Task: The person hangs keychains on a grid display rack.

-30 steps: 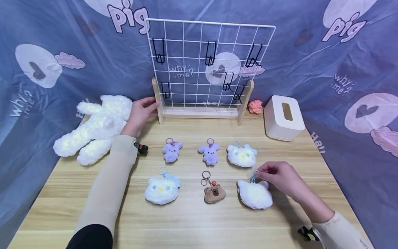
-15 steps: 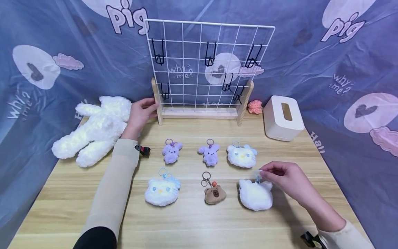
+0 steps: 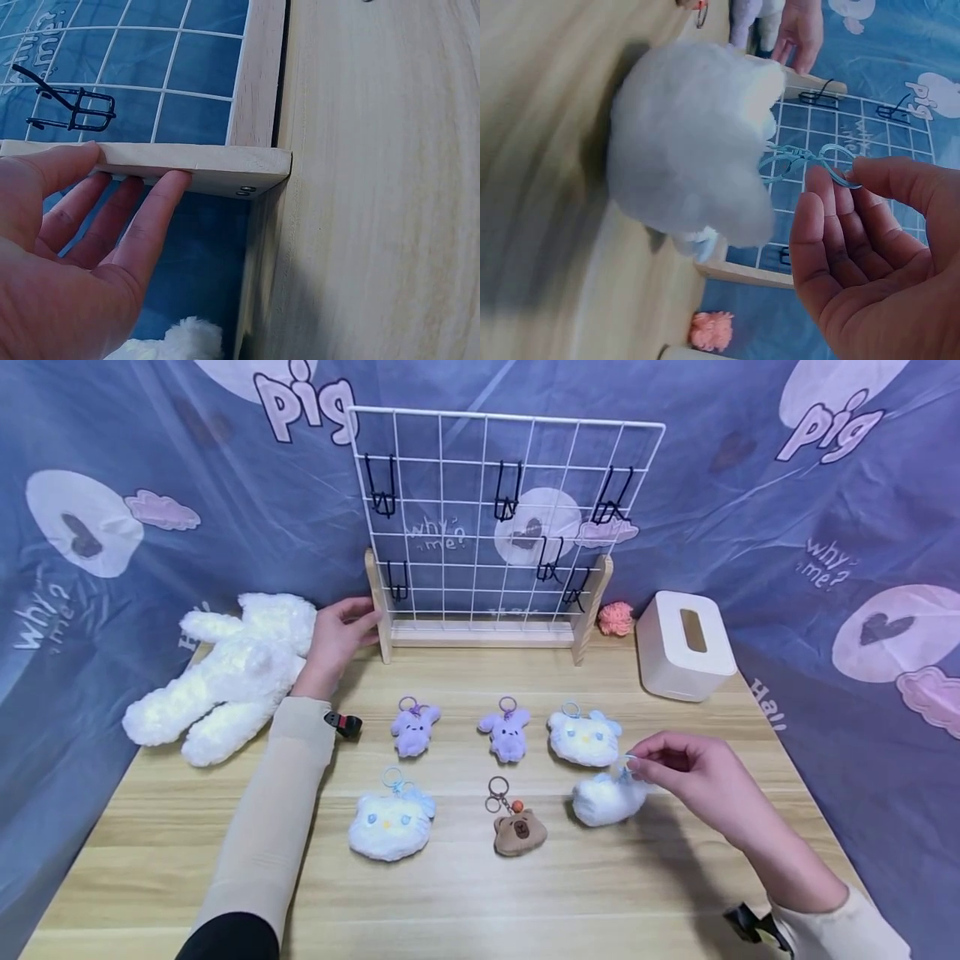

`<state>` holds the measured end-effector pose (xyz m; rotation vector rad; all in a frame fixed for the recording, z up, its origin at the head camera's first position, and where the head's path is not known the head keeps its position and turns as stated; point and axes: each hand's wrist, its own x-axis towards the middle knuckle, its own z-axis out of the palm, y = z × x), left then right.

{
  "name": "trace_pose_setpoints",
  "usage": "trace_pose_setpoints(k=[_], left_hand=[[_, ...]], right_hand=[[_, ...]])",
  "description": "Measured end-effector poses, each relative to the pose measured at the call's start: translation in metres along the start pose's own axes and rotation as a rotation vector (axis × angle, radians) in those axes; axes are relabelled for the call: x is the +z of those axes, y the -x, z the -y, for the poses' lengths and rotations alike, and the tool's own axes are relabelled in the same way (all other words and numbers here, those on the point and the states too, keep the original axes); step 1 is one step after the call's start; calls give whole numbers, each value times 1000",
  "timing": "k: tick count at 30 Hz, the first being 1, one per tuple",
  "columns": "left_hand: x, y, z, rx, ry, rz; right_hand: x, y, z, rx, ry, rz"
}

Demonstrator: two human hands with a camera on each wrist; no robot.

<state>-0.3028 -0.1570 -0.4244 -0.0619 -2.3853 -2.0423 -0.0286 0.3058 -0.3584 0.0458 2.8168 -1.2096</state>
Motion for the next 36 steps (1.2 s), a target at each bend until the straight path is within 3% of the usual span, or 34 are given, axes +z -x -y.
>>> trace_pose_setpoints(k=[16,27,36], left_hand=[[3,-2,1,13,0,-2],[2,0,1,5,-1,-11],[3,0,2,8,-5,-3]], right_hand=[[-21,-10,21,-68,33,-54],[-38,-30,31,-141,-9,-75],[-52,-51,31,-76,-30,-116]])
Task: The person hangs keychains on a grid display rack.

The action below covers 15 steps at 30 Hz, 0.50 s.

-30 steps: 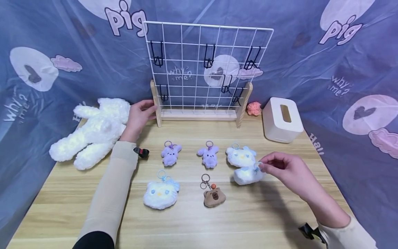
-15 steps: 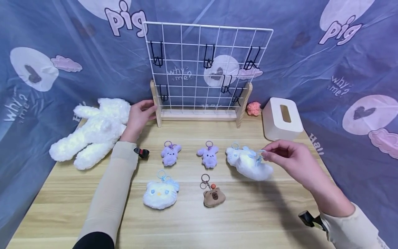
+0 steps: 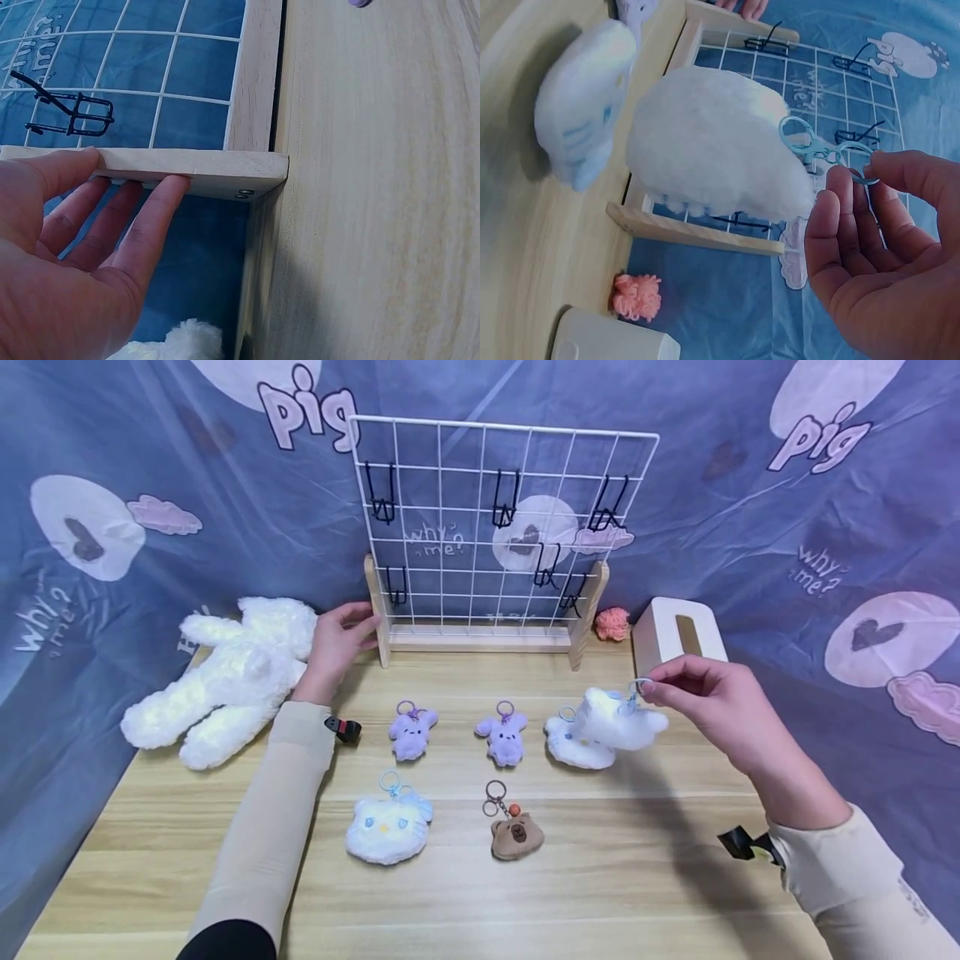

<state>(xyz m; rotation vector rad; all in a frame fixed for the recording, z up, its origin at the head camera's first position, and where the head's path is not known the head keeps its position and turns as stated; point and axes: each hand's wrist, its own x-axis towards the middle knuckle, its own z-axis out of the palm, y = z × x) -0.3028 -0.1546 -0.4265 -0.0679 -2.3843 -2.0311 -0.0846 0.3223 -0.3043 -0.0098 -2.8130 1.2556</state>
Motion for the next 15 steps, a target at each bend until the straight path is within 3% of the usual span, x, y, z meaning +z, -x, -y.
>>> trace_pose_setpoints(k=[15], left_hand=[[2,0,0,-1,0,-4]], right_hand=[[-6,-38,-19,7,-121,-73]])
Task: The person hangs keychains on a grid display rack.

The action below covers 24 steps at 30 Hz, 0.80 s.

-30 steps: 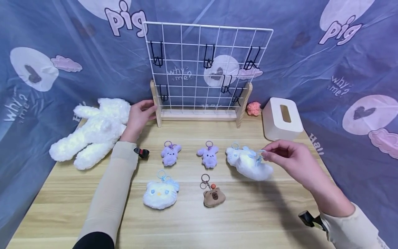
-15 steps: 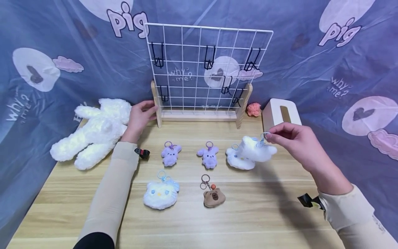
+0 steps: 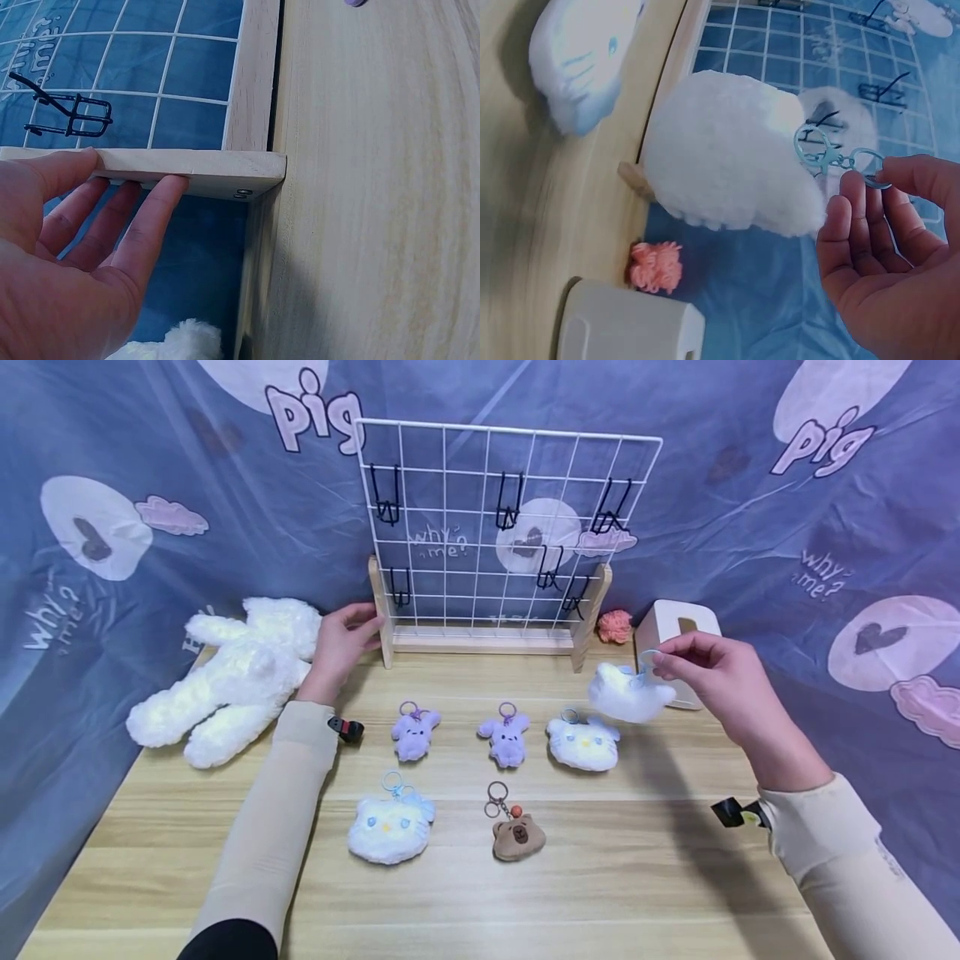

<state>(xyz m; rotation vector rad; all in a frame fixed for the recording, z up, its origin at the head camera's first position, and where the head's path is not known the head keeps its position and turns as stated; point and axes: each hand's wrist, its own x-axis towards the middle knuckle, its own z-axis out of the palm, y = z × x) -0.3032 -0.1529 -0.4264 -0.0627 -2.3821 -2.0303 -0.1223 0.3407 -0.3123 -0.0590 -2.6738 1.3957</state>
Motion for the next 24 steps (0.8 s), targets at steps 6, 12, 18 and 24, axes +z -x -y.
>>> trace_pose_setpoints(k=[6,12,18,24], left_hand=[[-2,0,0,10,13,10],[0,0,0,9,13,20],[-2,2,-2,0,3,15],[-1,2,-1,4,-16,8]], right_hand=[[2,-14,-11,21,-1,-9],[4,-25,-20,34,19,-5],[15,-36,-22,-22,-37,3],[21,-42,-22,-36,-46,34]])
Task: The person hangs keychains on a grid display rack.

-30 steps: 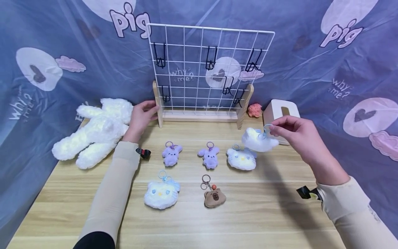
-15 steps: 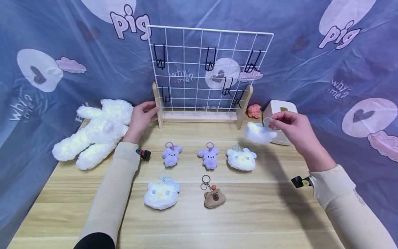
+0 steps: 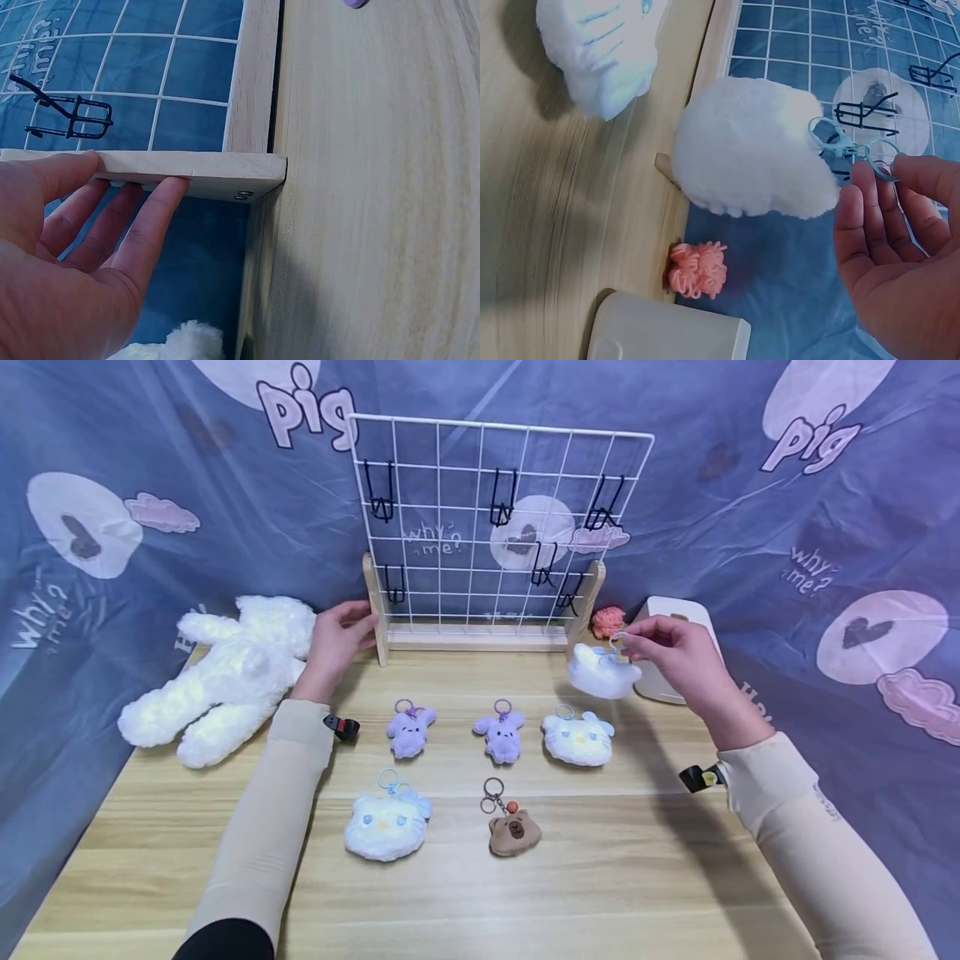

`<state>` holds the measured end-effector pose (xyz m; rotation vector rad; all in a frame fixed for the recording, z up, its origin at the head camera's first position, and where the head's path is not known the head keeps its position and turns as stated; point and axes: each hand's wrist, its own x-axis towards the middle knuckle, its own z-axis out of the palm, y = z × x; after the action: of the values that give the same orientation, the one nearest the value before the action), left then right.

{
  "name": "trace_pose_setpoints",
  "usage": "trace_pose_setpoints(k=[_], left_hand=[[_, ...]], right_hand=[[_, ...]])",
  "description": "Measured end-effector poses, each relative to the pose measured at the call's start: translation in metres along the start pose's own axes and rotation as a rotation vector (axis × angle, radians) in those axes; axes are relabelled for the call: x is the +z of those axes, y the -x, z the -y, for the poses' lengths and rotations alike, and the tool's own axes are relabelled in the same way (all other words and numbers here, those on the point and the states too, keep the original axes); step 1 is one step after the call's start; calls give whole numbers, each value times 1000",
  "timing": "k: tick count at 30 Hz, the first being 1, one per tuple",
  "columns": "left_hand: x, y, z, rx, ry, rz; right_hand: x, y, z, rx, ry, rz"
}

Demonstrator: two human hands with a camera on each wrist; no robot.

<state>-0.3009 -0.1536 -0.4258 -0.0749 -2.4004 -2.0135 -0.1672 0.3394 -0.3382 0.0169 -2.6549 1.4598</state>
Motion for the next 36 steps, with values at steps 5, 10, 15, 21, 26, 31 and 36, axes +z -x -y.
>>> trace_pose_setpoints(k=[5,10,15,21,26,31,36], left_hand=[[0,-1,0,7,-16,0],[1,0,2,1,-13,-3],[2,0,2,3,8,2],[1,-1,1,2,16,8],[1,-1,1,1,2,7],[1,0,0,1,-6,0],[2,0,0,0,-14,-7]], right_hand=[[5,-7,1,-18,-13,24],[14,-13,2,-47,-42,37],[20,-19,5,-36,-60,25],[26,-27,10,-20,-66,50],[31,-34,12,-12,-48,57],[37,-42,12,-8,-65,50],[42,-48,13,5,-56,41]])
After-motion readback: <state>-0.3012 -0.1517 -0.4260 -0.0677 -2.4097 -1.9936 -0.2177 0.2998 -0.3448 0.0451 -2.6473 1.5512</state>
